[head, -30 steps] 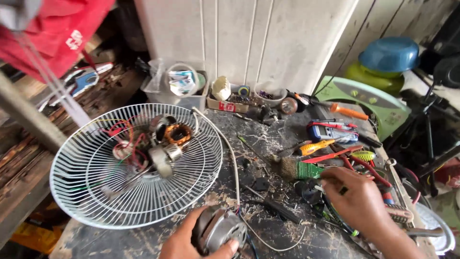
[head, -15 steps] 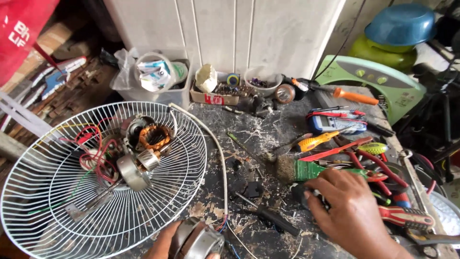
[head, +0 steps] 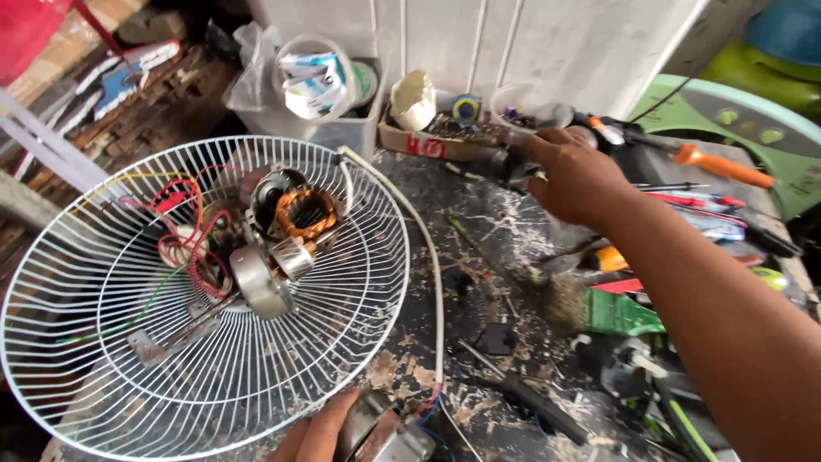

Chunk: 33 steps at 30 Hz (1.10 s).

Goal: Repairing a fan motor by inspecting wiring and using a screwdriver on a workbench

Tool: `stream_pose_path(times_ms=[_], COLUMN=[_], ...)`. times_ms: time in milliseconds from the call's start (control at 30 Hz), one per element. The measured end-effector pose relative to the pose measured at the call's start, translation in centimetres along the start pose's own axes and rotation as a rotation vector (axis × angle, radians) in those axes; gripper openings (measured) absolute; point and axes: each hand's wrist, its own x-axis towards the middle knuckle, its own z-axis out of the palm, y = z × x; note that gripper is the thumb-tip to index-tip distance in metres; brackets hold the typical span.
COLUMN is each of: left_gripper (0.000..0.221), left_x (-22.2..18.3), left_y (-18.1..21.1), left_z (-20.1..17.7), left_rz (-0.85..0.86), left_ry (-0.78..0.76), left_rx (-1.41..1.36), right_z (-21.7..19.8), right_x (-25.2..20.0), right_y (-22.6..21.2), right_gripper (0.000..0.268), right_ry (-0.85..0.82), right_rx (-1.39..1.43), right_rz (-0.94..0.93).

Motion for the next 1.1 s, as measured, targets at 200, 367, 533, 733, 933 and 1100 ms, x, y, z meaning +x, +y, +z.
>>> stream_pose_path(times_ms=[200,367,533,733,933,1100], left_gripper=[0.044,0.064,0.092,0.072,0.071,0.061], left_x=[-1.5,-3.0,-6.1,-8.8,-9.9,-9.2], left_y=[4.0,4.2,4.5,5.1,5.2,5.1], left_z=[-7.8,-7.8,-8.7,-9.6,-9.6,-6.5], left_rz=[-0.057,-0.08,-0.108,-0.18,-0.266,-0.256], left_ry=[-0.534,-0.504,-0.519,-0.359,-0.545,-0.792], left_rx=[-0.345,-0.632,-1.008,-1.293,-1.504,-2.013], right_z=[-0.4,-1.9,-4.5,-11.7,-9.7,-3.0], right_x=[1.0,-0.4,-3.1,-12.6,-23.8,-29.8], right_y=[-1.6,-2.1,-1.1,-4.0,-6.8,-8.1], right_gripper=[0.047,0.053,0.05,0.044,0.034,0.037], right_ry=[0.02,-0.001,0.094,0.238,0.389,0.292], right_rx=[-0.053,-0.08,-0.103,0.151,0.603,1.334], right_rz=[0.097,0.186,0.176,0.186,0.247,0.409])
